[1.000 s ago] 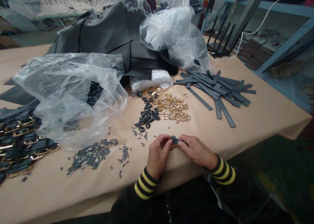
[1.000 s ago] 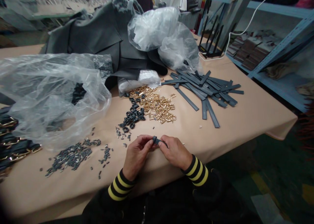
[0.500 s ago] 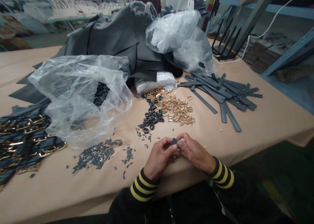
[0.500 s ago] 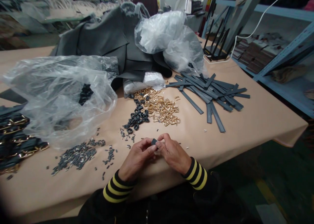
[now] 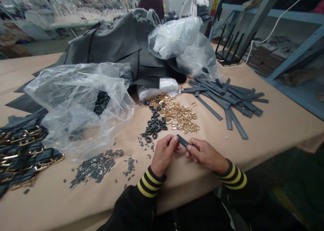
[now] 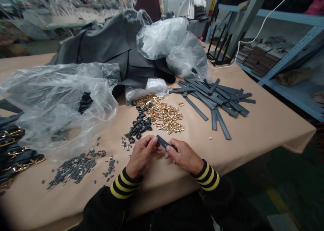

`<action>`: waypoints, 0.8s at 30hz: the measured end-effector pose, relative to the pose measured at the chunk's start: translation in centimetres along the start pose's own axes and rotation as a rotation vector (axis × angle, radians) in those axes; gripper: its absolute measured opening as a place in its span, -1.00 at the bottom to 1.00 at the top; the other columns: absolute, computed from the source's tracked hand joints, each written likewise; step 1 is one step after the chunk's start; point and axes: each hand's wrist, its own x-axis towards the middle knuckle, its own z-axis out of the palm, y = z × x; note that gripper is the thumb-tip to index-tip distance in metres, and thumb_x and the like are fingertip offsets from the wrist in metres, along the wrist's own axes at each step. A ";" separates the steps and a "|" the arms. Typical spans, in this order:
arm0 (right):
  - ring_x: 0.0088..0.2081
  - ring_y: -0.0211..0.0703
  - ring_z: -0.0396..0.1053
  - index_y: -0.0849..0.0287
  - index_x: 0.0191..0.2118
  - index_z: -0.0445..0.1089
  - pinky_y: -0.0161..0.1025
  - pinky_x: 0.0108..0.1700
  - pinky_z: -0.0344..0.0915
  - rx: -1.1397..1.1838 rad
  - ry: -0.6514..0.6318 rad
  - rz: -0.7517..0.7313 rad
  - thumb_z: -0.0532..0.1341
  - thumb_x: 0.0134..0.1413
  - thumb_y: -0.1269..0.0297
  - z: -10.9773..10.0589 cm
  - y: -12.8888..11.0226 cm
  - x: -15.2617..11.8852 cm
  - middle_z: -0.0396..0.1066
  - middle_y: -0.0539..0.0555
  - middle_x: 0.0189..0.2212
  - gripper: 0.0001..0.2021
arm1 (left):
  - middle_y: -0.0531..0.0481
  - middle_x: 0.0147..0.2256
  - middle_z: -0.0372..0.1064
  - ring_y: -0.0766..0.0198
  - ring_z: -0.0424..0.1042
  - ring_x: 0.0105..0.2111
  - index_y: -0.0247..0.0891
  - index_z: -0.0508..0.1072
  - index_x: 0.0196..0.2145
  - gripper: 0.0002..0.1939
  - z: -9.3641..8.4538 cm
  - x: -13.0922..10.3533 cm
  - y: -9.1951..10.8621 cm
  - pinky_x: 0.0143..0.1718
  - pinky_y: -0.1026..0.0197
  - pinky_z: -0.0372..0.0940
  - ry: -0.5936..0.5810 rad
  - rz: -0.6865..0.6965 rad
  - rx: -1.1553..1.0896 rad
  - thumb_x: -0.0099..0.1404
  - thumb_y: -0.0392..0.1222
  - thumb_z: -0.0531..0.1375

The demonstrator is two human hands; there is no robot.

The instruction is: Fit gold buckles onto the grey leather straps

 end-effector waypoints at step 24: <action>-0.70 -0.45 0.07 0.23 -0.37 0.24 -0.47 -0.68 0.06 0.272 0.181 0.012 0.14 -0.02 0.20 -0.6 1.0 0.8 0.21 -0.11 -0.65 -0.82 | 0.03 -0.51 0.32 0.37 0.31 -0.55 -0.26 0.36 -0.31 -0.80 -3.1 4.7 2.9 -0.45 0.32 0.18 -0.265 0.378 0.901 0.27 -0.22 -0.04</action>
